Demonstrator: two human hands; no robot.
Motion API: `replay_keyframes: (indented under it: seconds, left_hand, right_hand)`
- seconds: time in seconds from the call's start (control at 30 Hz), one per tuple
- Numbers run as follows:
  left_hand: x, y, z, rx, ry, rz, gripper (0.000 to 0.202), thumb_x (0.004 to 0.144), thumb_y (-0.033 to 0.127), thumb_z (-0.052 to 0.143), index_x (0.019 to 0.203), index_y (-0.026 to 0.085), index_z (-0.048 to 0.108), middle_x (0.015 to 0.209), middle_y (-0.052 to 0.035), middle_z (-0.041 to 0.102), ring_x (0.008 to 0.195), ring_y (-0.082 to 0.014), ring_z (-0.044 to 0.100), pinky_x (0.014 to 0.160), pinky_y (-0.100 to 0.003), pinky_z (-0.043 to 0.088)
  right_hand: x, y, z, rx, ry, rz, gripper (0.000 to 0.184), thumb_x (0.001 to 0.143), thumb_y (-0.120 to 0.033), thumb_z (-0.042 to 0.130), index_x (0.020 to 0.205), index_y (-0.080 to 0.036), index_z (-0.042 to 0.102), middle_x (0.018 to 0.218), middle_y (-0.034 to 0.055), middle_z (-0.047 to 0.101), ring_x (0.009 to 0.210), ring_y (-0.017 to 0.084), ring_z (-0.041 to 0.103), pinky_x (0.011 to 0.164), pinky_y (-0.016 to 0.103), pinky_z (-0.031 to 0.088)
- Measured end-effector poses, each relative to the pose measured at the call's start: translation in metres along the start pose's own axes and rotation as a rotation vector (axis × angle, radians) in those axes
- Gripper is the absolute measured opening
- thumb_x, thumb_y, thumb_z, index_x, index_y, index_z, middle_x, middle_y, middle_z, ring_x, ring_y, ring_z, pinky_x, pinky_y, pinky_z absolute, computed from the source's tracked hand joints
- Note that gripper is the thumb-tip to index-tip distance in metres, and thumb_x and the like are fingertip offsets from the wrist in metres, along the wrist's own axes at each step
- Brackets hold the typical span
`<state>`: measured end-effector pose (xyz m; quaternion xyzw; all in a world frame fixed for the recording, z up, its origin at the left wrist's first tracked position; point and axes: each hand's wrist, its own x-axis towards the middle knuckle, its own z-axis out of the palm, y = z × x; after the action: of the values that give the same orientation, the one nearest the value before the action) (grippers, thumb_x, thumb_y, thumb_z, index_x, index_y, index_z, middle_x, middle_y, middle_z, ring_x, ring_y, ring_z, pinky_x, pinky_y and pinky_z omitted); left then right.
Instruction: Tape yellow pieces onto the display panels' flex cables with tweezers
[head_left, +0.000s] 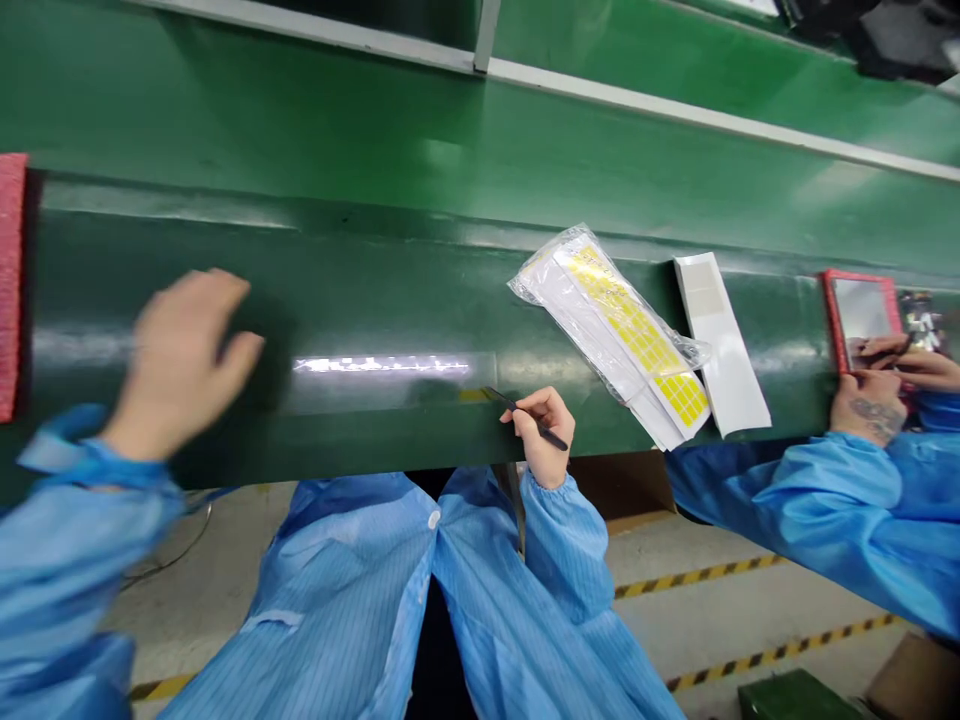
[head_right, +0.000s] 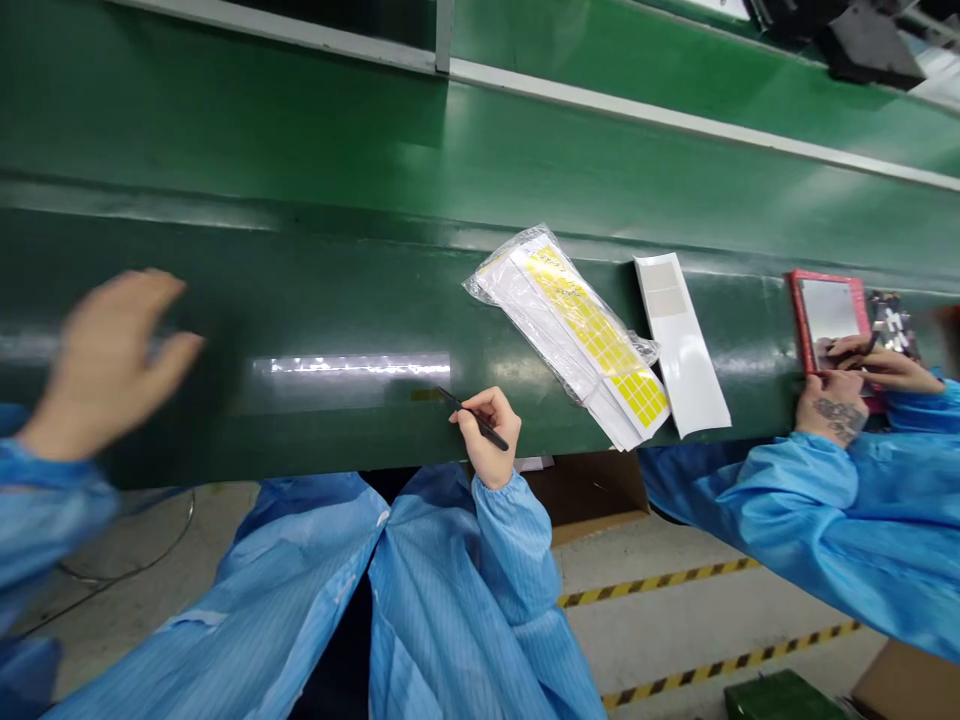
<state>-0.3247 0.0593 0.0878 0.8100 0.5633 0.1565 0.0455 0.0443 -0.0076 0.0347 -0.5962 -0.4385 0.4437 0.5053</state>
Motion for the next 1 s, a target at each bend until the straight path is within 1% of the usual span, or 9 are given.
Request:
replay_keyframes:
  seconds: [0.1, 0.17, 0.2, 0.27, 0.33, 0.4, 0.63, 0.9, 1.0]
  left_hand:
    - [-0.015, 0.074, 0.049, -0.141, -0.076, 0.171, 0.043, 0.103, 0.027, 0.044, 0.145, 0.019, 0.044, 0.153, -0.0149, 0.042, 0.143, -0.0363, 0.036, 0.115, -0.062, 0.030]
    - [-0.022, 0.122, 0.073, -0.208, -0.138, 0.282, 0.044, 0.102, 0.025, 0.045, 0.145, 0.018, 0.046, 0.155, -0.0183, 0.038, 0.147, -0.0350, 0.030, 0.119, -0.062, 0.024]
    - [-0.025, 0.140, 0.082, -0.225, -0.152, 0.300, 0.045, 0.102, 0.026, 0.046, 0.146, 0.018, 0.046, 0.157, -0.0188, 0.036, 0.149, -0.0353, 0.026, 0.119, -0.063, 0.022]
    - [-0.028, 0.162, 0.090, -0.227, -0.168, 0.301, 0.048, 0.100, 0.030, 0.051, 0.147, 0.021, 0.046, 0.159, -0.0199, 0.032, 0.150, -0.0385, 0.022, 0.118, -0.067, 0.020]
    - [-0.029, 0.169, 0.093, -0.205, -0.172, 0.276, 0.052, 0.098, 0.034, 0.056, 0.148, 0.023, 0.046, 0.160, -0.0219, 0.028, 0.149, -0.0425, 0.020, 0.115, -0.071, 0.019]
    - [-0.030, 0.169, 0.093, -0.186, -0.173, 0.256, 0.055, 0.096, 0.036, 0.060, 0.148, 0.024, 0.047, 0.160, -0.0240, 0.025, 0.149, -0.0447, 0.019, 0.114, -0.073, 0.020]
    - [-0.031, 0.168, 0.095, -0.187, -0.175, 0.244, 0.057, 0.096, 0.038, 0.061, 0.149, 0.024, 0.046, 0.161, -0.0240, 0.023, 0.149, -0.0437, 0.016, 0.115, -0.072, 0.018]
    - [-0.032, 0.169, 0.095, -0.177, -0.185, 0.230, 0.059, 0.096, 0.039, 0.060, 0.151, 0.026, 0.042, 0.162, -0.0211, 0.020, 0.150, -0.0417, 0.015, 0.116, -0.070, 0.017]
    - [-0.032, 0.169, 0.095, -0.176, -0.191, 0.230, 0.058, 0.096, 0.040, 0.060, 0.151, 0.027, 0.043, 0.162, -0.0210, 0.019, 0.150, -0.0416, 0.014, 0.117, -0.070, 0.016]
  right_hand:
    - [-0.008, 0.000, 0.002, -0.095, -0.004, -0.021, 0.007, 0.075, -0.020, 0.064, 0.074, -0.019, 0.058, 0.063, -0.0007, 0.067, 0.055, 0.014, 0.062, 0.051, 0.023, 0.044]
    - [-0.011, 0.000, 0.003, -0.152, -0.009, -0.037, 0.007, 0.076, -0.020, 0.064, 0.073, -0.019, 0.058, 0.063, -0.0014, 0.065, 0.056, 0.014, 0.062, 0.053, 0.024, 0.045]
    - [-0.012, 0.000, 0.004, -0.180, -0.015, -0.044, 0.007, 0.076, -0.021, 0.064, 0.073, -0.020, 0.058, 0.062, -0.0017, 0.064, 0.056, 0.014, 0.061, 0.053, 0.024, 0.045]
    - [-0.013, -0.001, 0.005, -0.231, -0.029, -0.061, 0.007, 0.077, -0.022, 0.063, 0.073, -0.020, 0.058, 0.062, -0.0022, 0.062, 0.055, 0.013, 0.060, 0.053, 0.024, 0.044]
    - [-0.013, -0.003, 0.006, -0.271, -0.041, -0.085, 0.007, 0.078, -0.022, 0.062, 0.072, -0.020, 0.058, 0.061, -0.0029, 0.061, 0.054, 0.012, 0.058, 0.053, 0.024, 0.043]
    - [-0.013, -0.005, 0.008, -0.298, -0.045, -0.109, 0.007, 0.078, -0.021, 0.061, 0.072, -0.020, 0.058, 0.060, -0.0036, 0.059, 0.052, 0.011, 0.055, 0.052, 0.023, 0.042]
    - [-0.014, -0.008, 0.014, -0.315, -0.036, -0.105, 0.009, 0.076, -0.019, 0.062, 0.068, -0.019, 0.058, 0.059, -0.0048, 0.054, 0.051, 0.009, 0.048, 0.050, 0.023, 0.038]
    - [-0.009, 0.001, 0.013, -0.167, 0.009, -0.041, 0.007, 0.073, -0.016, 0.060, 0.067, -0.020, 0.056, 0.060, -0.0036, 0.059, 0.054, 0.012, 0.056, 0.053, 0.024, 0.042]
    - [-0.007, -0.001, 0.014, 0.021, 0.004, -0.054, 0.010, 0.072, -0.016, 0.061, 0.068, -0.020, 0.053, 0.058, -0.0033, 0.061, 0.051, 0.012, 0.056, 0.052, 0.023, 0.042]
